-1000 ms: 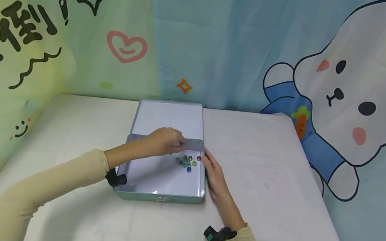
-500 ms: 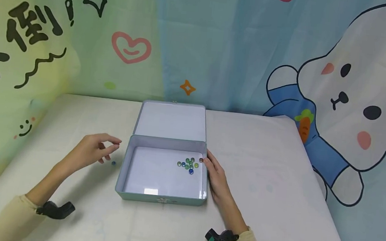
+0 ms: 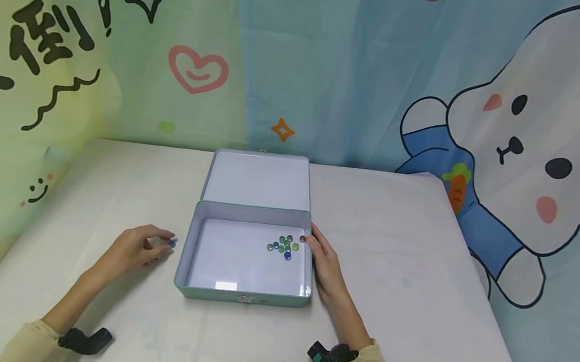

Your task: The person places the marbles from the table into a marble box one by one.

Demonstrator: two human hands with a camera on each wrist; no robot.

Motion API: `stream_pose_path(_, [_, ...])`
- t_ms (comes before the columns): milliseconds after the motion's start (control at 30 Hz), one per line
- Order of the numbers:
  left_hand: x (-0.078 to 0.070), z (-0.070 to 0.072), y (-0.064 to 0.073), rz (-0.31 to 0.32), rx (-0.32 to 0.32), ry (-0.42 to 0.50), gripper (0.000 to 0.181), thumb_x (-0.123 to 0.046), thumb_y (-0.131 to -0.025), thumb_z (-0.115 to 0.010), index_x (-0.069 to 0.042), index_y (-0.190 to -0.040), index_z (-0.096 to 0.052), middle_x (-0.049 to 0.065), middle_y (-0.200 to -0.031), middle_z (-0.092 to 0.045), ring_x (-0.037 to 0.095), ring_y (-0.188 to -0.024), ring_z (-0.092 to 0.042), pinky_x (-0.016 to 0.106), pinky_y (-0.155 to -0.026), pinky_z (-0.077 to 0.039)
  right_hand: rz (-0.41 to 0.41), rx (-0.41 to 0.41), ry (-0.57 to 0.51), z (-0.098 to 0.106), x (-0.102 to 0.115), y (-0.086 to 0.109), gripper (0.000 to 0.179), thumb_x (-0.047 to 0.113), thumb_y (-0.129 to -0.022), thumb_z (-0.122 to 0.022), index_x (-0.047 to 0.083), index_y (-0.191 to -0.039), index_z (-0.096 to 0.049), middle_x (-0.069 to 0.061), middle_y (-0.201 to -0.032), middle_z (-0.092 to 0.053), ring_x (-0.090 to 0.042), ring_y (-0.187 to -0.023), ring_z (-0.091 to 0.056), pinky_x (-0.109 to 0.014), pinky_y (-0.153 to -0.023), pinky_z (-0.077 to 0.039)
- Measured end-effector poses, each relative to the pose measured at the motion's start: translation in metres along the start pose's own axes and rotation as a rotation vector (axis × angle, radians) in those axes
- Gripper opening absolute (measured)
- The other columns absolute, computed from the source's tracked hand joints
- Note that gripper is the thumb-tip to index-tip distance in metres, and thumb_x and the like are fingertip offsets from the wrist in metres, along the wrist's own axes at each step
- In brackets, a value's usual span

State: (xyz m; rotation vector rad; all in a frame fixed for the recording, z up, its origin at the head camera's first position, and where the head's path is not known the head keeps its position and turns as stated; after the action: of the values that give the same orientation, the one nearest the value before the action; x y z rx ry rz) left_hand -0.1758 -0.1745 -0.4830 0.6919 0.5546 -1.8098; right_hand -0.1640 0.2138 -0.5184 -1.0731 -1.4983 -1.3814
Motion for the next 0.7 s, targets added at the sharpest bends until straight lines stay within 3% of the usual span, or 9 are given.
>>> stream_pose_path(167, [-0.0013, -0.0011, -0.0017, -0.005, -0.021, -0.031, 0.028, -0.009, -0.083, -0.074, -0.005, -0.111, -0.071, 0.012, -0.103, -0.071, 0.0, -0.052, -0.053, 0.02, -0.049, -0.046, 0.003, 0.001, 0.007, 0.0002, -0.0001, 0.0001, 0.056, 0.037, -0.103, -0.044, 0.02, -0.154, -0.027, -0.007, -0.16, -0.027, -0.026, -0.144, -0.029, -0.037, -0.108, -0.034])
stream_pose_path(433, [-0.0041, -0.003, -0.0031, -0.032, -0.042, -0.089, 0.021, -0.009, -0.083, -0.075, -0.006, -0.103, -0.073, 0.01, -0.099, -0.071, -0.001, -0.05, -0.049, 0.019, -0.049, -0.043, 0.003, 0.003, 0.014, 0.0007, 0.0007, 0.0006, 0.057, 0.039, -0.103, -0.043, 0.021, -0.154, -0.026, -0.01, -0.157, -0.032, -0.028, -0.137, -0.037, -0.028, -0.097, -0.041])
stream_pose_path(700, [-0.0036, -0.0036, -0.0023, -0.028, -0.047, -0.117, 0.018, -0.01, -0.083, -0.075, -0.007, -0.101, -0.074, 0.009, -0.098, -0.071, 0.0, -0.051, -0.048, 0.019, -0.052, -0.042, 0.003, 0.005, 0.014, 0.0003, 0.0003, 0.0002, 0.056, 0.038, -0.103, -0.043, 0.021, -0.154, -0.027, -0.009, -0.156, -0.034, -0.027, -0.135, -0.039, -0.029, -0.096, -0.042])
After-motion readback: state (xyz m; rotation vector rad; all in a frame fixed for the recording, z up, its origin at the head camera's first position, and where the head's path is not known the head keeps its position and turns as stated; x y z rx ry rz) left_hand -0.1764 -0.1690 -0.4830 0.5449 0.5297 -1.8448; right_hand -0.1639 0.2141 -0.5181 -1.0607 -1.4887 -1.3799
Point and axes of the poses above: each hand's wrist, its own y-axis away from the middle knuckle, its own z-axis out of the back of the hand, x = y × z, the point moved 7 cm from there along -y, towards the middle knuckle
